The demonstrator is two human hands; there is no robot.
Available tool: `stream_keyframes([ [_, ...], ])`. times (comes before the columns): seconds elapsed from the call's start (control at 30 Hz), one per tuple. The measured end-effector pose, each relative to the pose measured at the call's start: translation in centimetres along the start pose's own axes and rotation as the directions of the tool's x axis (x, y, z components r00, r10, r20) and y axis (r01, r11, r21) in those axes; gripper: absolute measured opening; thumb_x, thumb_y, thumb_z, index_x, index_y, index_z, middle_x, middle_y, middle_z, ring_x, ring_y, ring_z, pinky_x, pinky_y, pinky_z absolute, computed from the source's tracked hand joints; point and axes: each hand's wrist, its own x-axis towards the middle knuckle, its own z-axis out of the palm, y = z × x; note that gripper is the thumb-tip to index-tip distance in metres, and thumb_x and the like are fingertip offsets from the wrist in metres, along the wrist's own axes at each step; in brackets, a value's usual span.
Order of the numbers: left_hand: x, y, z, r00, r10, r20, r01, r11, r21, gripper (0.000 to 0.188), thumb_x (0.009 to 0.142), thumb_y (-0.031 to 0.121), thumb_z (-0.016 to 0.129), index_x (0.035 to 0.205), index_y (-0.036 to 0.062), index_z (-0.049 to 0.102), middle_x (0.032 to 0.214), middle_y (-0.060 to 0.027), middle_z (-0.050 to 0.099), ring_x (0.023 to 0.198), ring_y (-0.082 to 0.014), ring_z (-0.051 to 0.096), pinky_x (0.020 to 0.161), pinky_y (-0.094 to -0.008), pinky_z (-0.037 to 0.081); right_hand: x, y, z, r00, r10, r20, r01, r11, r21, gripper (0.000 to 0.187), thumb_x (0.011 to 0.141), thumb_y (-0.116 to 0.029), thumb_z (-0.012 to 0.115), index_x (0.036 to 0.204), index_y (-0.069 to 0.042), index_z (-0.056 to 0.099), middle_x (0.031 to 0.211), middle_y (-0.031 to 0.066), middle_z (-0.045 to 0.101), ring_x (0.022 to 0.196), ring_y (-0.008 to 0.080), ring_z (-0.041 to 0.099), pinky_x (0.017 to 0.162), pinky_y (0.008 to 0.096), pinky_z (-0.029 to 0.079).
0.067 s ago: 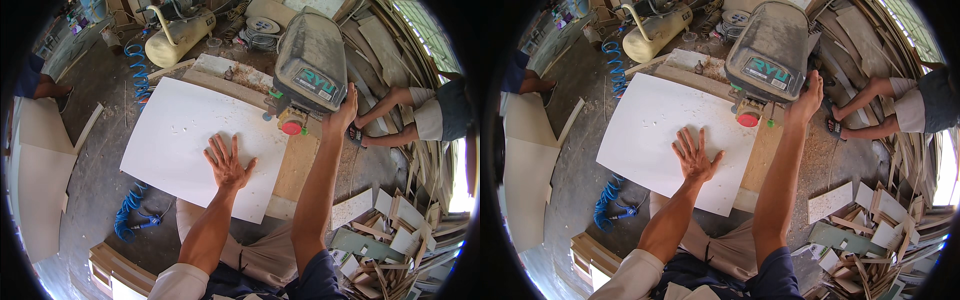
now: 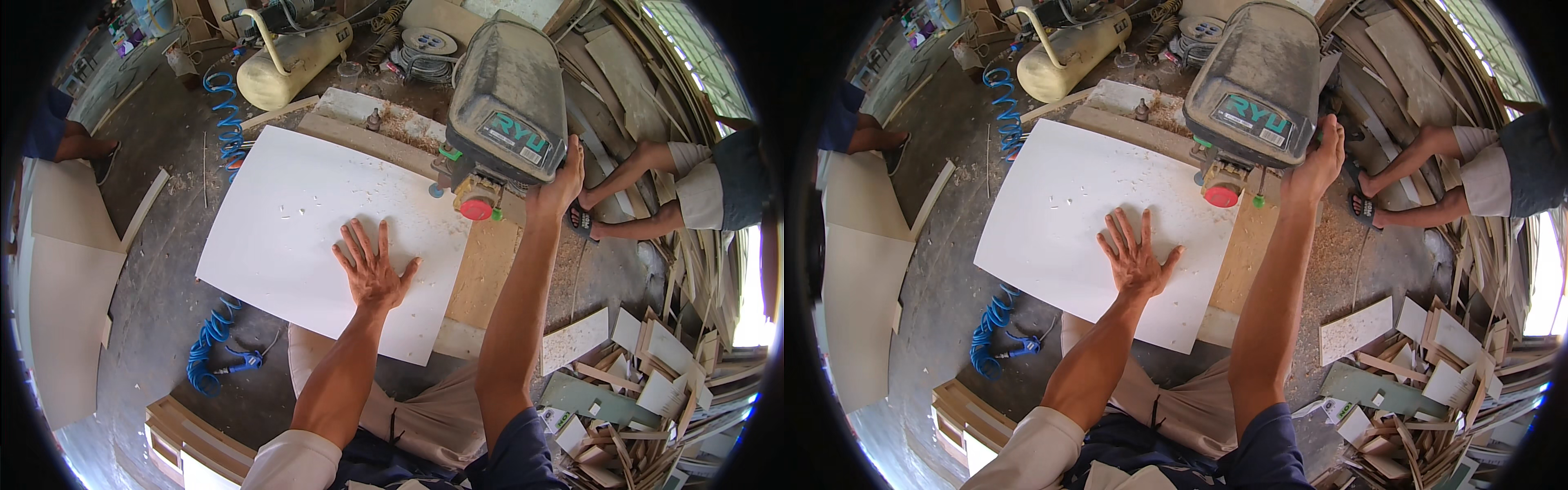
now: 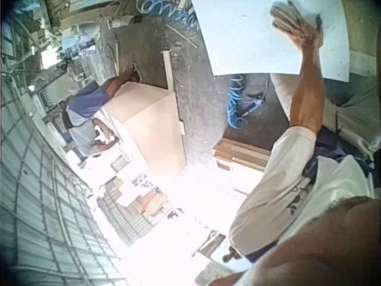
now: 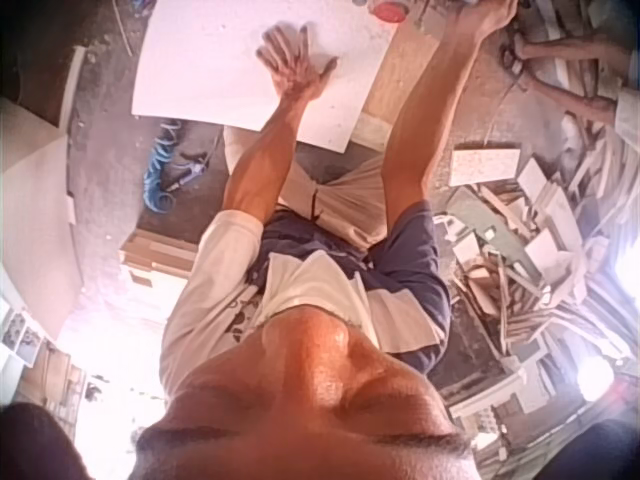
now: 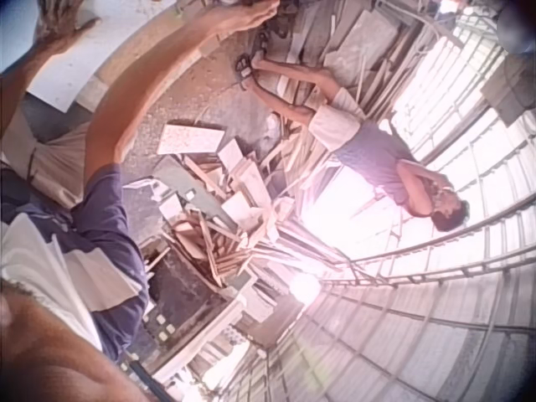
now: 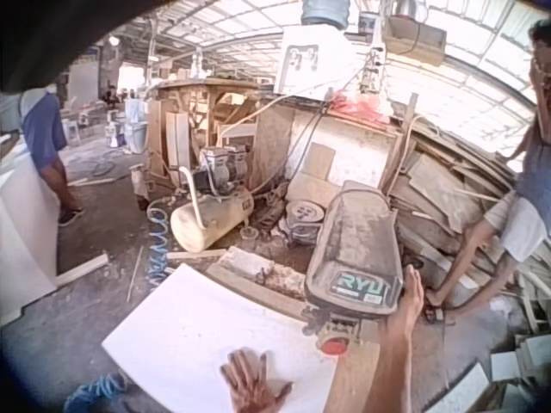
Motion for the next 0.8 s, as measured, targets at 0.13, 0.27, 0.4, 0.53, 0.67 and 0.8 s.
stream_keyframes([
  [0.13, 0.02, -0.04, 0.07, 1.000, -0.002, 0.000, 0.002, 1.000, 0.002, 0.103, 0.091, 0.080, 0.041, 0.166, 0.0202, 0.005, 0.168, -0.0281, -0.009, 0.154, -0.0477, -0.013, 0.120, -0.0690, -0.003, -0.10, 0.03, 0.11, 1.000, -0.008, 0.003, 0.008, 1.000, 0.000, 0.021, 0.106, -0.023, 0.055, 0.089, -0.010, 0.056, 0.082, -0.0008, 0.055, 0.075, 0.0097, 0.058, 0.069, 0.0282, 0.051],
  [0.27, 0.08, 0.12, -0.01, 1.000, -0.006, 0.011, 0.006, 1.000, 0.003, 0.103, 0.090, 0.080, 0.042, 0.166, 0.0204, 0.005, 0.168, -0.0279, -0.010, 0.154, -0.0477, -0.013, 0.120, -0.0691, -0.003, 0.39, 0.44, -0.40, 1.000, -0.026, 0.016, 0.025, 0.999, 0.023, 0.022, 0.106, -0.024, 0.056, 0.089, -0.010, 0.056, 0.081, -0.0009, 0.055, 0.074, 0.0092, 0.057, 0.068, 0.0278, 0.050],
  [0.4, 0.00, -0.04, 0.01, 1.000, -0.007, 0.006, 0.007, 1.000, -0.004, 0.104, 0.090, 0.080, 0.043, 0.166, 0.0203, 0.006, 0.168, -0.0280, -0.009, 0.154, -0.0478, -0.013, 0.120, -0.0692, -0.003, 0.14, 0.40, -0.17, 1.000, -0.019, 0.015, 0.019, 1.000, 0.017, 0.023, 0.106, -0.024, 0.056, 0.088, -0.010, 0.056, 0.080, -0.0010, 0.055, 0.074, 0.0091, 0.057, 0.068, 0.0276, 0.049],
  [0.53, -0.03, 0.00, -0.13, 1.000, -0.003, 0.004, 0.003, 1.000, -0.004, 0.103, 0.091, 0.079, 0.043, 0.166, 0.0198, 0.006, 0.168, -0.0285, -0.008, 0.154, -0.0480, -0.012, 0.119, -0.0694, -0.003, 0.20, 0.39, -0.19, 1.000, -0.027, 0.006, 0.027, 1.000, 0.010, 0.023, 0.106, -0.024, 0.056, 0.089, -0.010, 0.057, 0.080, -0.0009, 0.054, 0.073, 0.0091, 0.057, 0.068, 0.0276, 0.049],
  [0.67, -0.08, -0.02, -0.26, 1.000, 0.003, 0.004, -0.003, 1.000, 0.012, 0.101, 0.092, 0.079, 0.040, 0.166, 0.0190, 0.004, 0.167, -0.0291, -0.008, 0.154, -0.0485, -0.010, 0.119, -0.0693, -0.004, -0.20, 0.14, 0.23, 1.000, -0.023, -0.013, 0.023, 1.000, 0.001, 0.022, 0.106, -0.025, 0.056, 0.090, -0.010, 0.057, 0.080, -0.0007, 0.055, 0.073, 0.0091, 0.057, 0.068, 0.0274, 0.049],
  [0.8, -0.09, 0.11, -0.50, 1.000, -0.001, 0.029, 0.001, 1.000, 0.006, 0.102, 0.092, 0.078, 0.040, 0.166, 0.0191, 0.004, 0.167, -0.0290, -0.008, 0.154, -0.0482, -0.011, 0.119, -0.0693, -0.004, 0.01, 0.29, -0.05, 0.999, -0.035, 0.002, 0.035, 0.999, 0.003, 0.023, 0.106, -0.024, 0.056, 0.089, -0.009, 0.057, 0.081, -0.0004, 0.055, 0.073, 0.0094, 0.057, 0.068, 0.0274, 0.050],
])
